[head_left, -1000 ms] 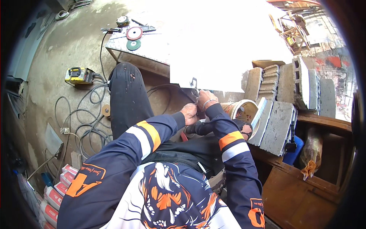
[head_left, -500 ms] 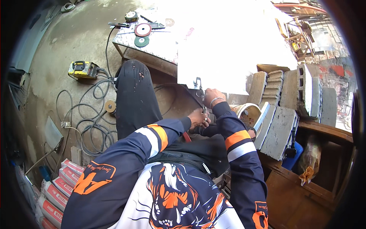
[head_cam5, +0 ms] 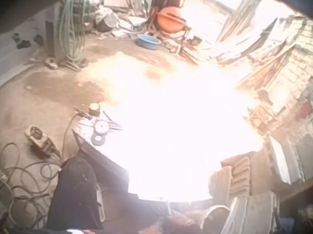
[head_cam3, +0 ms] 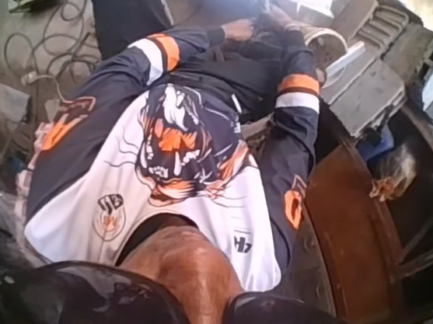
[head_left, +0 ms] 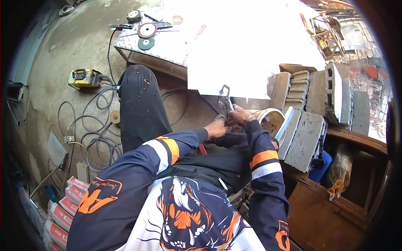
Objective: The person uses tin snips to cut a rectangular metal sheet placed on a small workbench. They repeatedly reposition the sheet and the snips to make multiple cuts along its edges.
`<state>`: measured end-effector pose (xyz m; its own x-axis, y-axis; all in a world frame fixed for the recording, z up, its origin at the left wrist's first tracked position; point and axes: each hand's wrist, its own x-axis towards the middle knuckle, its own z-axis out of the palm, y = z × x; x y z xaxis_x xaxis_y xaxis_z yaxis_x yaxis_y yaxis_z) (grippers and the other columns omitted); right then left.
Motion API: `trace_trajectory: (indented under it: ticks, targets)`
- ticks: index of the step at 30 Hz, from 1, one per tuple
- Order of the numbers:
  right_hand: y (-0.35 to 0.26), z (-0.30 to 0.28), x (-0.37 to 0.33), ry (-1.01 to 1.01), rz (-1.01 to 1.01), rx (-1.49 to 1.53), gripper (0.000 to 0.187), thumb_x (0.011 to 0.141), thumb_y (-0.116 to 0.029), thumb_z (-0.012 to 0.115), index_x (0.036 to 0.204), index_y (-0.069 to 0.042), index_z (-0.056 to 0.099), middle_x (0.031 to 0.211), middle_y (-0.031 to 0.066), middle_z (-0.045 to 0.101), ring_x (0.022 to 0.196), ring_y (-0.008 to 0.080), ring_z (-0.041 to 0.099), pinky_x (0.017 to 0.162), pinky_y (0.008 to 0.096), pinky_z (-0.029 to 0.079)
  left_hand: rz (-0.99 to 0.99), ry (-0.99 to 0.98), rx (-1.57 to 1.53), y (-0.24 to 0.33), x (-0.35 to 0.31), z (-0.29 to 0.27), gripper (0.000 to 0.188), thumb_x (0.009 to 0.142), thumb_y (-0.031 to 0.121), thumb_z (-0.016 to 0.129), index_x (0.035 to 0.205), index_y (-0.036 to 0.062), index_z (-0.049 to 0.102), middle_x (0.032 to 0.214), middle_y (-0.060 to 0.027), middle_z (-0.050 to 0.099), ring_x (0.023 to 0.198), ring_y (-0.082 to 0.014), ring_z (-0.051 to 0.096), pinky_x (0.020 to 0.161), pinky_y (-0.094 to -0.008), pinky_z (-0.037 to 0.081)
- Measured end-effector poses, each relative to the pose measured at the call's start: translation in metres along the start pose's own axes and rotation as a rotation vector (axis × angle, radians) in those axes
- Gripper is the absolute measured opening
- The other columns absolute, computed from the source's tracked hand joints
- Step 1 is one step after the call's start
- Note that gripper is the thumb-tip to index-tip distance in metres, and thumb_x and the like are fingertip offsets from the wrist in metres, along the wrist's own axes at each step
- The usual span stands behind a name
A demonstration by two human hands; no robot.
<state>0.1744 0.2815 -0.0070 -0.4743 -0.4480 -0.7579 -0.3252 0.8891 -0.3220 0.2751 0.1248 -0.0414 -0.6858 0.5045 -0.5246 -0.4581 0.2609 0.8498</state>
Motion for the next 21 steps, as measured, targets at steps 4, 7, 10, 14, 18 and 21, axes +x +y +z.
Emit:
trace_trajectory:
  ticks: [4, 7, 10, 14, 18, 21]
  targets:
    - [-0.007, -0.008, 0.006, -0.072, -0.021, 0.022, 0.021, 0.087, -0.018, 0.056, 0.096, -0.001, 0.064, 0.095, 0.0150, 0.061, 0.098, 0.0315, 0.058, 0.084, 0.0392, 0.050, 0.082, 0.066, 0.144, -0.008, 0.004, 0.003, 0.051, 0.087, 0.030, 0.058, 0.129, 0.0000, 0.051, 0.103, -0.0257, 0.067, 0.100, -0.0385, 0.064, 0.088, -0.0439, 0.048]
    - [-0.014, -0.006, 0.003, 0.011, 0.159, 0.423, 0.023, 0.087, -0.019, 0.057, 0.098, 0.000, 0.063, 0.093, 0.0143, 0.062, 0.087, 0.0291, 0.059, 0.079, 0.0385, 0.050, 0.095, -0.046, 0.336, -0.003, 0.007, -0.007, 0.054, 0.086, 0.034, 0.060, 0.127, 0.0000, 0.054, 0.106, -0.0283, 0.066, 0.105, -0.0411, 0.062, 0.092, -0.0451, 0.048]
    - [0.000, 0.009, 0.005, 0.055, 0.051, 0.377, 0.027, 0.090, -0.020, 0.054, 0.103, 0.003, 0.058, 0.090, 0.0147, 0.061, 0.079, 0.0275, 0.059, 0.075, 0.0365, 0.050, 0.113, -0.238, 0.744, 0.029, 0.018, -0.051, 0.046, 0.084, 0.037, 0.062, 0.114, 0.0026, 0.066, 0.106, -0.0245, 0.067, 0.102, -0.0380, 0.064, 0.090, -0.0434, 0.050]
    - [-0.033, 0.012, 0.000, 0.203, 0.206, 0.619, 0.038, 0.095, -0.025, 0.053, 0.115, 0.006, 0.049, 0.090, 0.0180, 0.061, 0.080, 0.0283, 0.061, 0.073, 0.0374, 0.050, -0.134, 0.396, 0.752, 0.058, 0.037, -0.145, 0.030, 0.081, 0.031, 0.067, 0.100, 0.0089, 0.072, 0.109, -0.0174, 0.069, 0.100, -0.0336, 0.067, 0.089, -0.0457, 0.051]
    - [-0.014, 0.009, 0.007, 0.248, -0.042, 0.181, 0.045, 0.095, -0.026, 0.054, 0.122, 0.007, 0.045, 0.090, 0.0240, 0.063, 0.083, 0.0351, 0.065, 0.074, 0.0431, 0.053, -0.062, 0.365, 1.113, 0.054, 0.074, -0.190, 0.076, 0.076, 0.043, 0.076, 0.141, 0.0177, 0.045, 0.153, -0.0186, 0.028, 0.141, -0.0389, 0.025, 0.112, -0.0556, 0.024]
    - [0.089, 0.087, 0.009, 0.363, -0.115, -0.046, 0.041, 0.097, -0.027, 0.051, 0.119, 0.007, 0.043, 0.087, 0.0292, 0.064, 0.082, 0.0436, 0.065, 0.074, 0.0489, 0.053, -0.083, 0.241, 1.146, 0.063, 0.104, -0.162, 0.111, 0.067, 0.050, 0.082, 0.154, 0.0233, 0.019, 0.161, -0.0177, 0.004, 0.147, -0.0434, 0.002, 0.115, -0.0612, 0.011]
